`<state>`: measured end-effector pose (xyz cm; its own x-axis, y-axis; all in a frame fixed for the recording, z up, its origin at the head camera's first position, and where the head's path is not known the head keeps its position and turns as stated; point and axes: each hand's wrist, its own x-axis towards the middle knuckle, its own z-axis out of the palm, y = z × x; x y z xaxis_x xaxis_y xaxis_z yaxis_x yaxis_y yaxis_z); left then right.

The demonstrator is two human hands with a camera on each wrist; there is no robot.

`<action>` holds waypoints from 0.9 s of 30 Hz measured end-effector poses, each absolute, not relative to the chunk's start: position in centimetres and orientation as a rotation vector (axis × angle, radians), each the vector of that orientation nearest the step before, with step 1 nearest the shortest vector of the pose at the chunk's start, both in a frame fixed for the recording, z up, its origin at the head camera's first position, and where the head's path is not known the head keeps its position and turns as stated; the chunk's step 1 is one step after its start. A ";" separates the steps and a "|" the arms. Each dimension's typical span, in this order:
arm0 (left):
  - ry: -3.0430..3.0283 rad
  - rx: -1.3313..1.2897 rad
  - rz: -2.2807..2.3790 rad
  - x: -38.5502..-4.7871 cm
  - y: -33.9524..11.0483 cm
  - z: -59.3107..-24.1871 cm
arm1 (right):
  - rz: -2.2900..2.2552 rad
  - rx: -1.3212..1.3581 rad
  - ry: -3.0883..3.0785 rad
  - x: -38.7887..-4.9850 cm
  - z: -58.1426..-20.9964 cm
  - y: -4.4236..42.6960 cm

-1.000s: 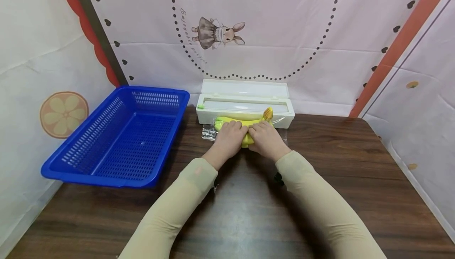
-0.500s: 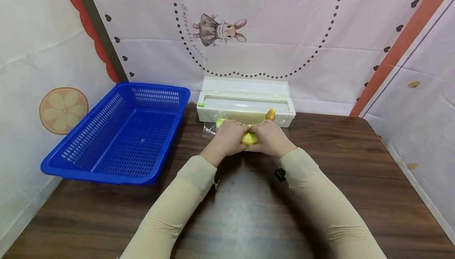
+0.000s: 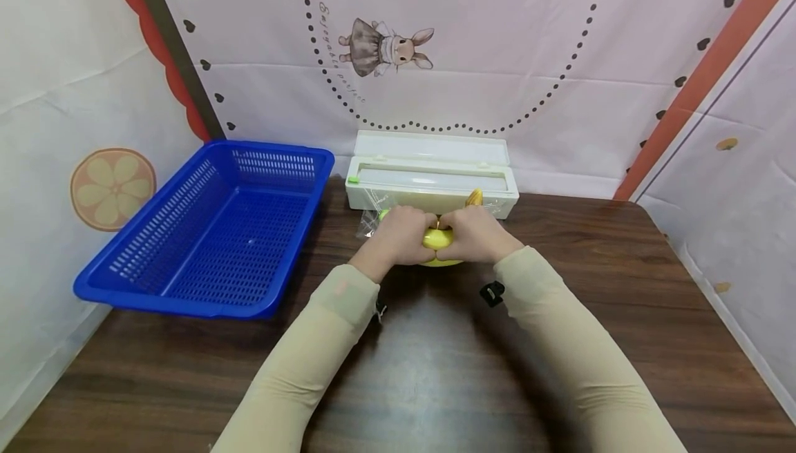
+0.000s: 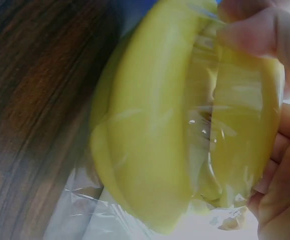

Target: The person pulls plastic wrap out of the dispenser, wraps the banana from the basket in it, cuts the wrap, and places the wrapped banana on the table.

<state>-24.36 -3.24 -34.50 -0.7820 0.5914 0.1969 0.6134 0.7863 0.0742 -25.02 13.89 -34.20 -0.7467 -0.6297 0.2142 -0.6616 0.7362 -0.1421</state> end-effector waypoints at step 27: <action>-3.019 -0.985 -0.425 -24.0 -3.3 -33.3 | 0.565 1.127 -3.008 -25.1 -32.9 14.1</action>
